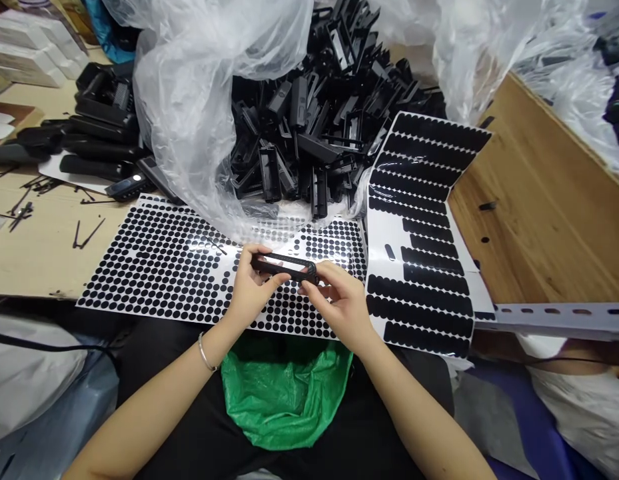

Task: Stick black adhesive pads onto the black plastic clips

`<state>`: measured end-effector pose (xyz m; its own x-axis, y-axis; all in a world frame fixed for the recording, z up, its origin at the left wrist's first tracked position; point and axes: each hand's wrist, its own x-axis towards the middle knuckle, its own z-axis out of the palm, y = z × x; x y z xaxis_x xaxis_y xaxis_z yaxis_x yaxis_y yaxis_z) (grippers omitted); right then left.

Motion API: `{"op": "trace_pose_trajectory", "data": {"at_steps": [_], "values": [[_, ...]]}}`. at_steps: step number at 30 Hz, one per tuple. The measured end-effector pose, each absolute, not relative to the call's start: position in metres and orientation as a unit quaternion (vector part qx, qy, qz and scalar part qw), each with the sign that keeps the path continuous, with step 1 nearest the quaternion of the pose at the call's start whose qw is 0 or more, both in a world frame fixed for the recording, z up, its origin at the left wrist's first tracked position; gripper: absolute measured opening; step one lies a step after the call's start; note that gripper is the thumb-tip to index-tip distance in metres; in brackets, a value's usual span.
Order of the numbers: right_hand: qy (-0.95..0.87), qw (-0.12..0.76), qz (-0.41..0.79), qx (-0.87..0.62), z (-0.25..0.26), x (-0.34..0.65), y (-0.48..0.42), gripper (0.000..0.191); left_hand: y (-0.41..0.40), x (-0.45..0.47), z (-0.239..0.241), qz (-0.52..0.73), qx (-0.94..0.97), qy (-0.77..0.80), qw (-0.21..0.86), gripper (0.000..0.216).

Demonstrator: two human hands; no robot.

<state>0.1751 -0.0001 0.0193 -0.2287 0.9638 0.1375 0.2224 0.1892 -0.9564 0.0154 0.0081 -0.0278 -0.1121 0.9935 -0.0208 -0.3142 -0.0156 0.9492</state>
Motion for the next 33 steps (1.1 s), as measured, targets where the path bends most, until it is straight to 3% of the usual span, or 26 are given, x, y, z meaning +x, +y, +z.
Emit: {"op": "trace_pose_trajectory", "data": {"at_steps": [6, 14, 21, 33], "values": [[-0.718, 0.441, 0.307, -0.442, 0.030, 0.166, -0.016, 0.011, 0.007, 0.021, -0.034, 0.604, 0.363, 0.346, 0.620, 0.056], [-0.771, 0.442, 0.274, -0.367, 0.037, 0.171, -0.017, 0.033, 0.007, 0.023, -0.027, 0.621, 0.351, 0.309, 0.629, 0.054], [-0.777, 0.444, 0.249, -0.370, 0.038, 0.174, -0.020, 0.033, 0.006, 0.021, -0.027, 0.634, 0.379, 0.316, 0.596, 0.050], [-0.811, 0.410, 0.176, -0.380, 0.044, 0.185, -0.013, 0.034, 0.009, 0.004, -0.021, 0.674, 0.502, 0.341, 0.422, 0.043]]}}
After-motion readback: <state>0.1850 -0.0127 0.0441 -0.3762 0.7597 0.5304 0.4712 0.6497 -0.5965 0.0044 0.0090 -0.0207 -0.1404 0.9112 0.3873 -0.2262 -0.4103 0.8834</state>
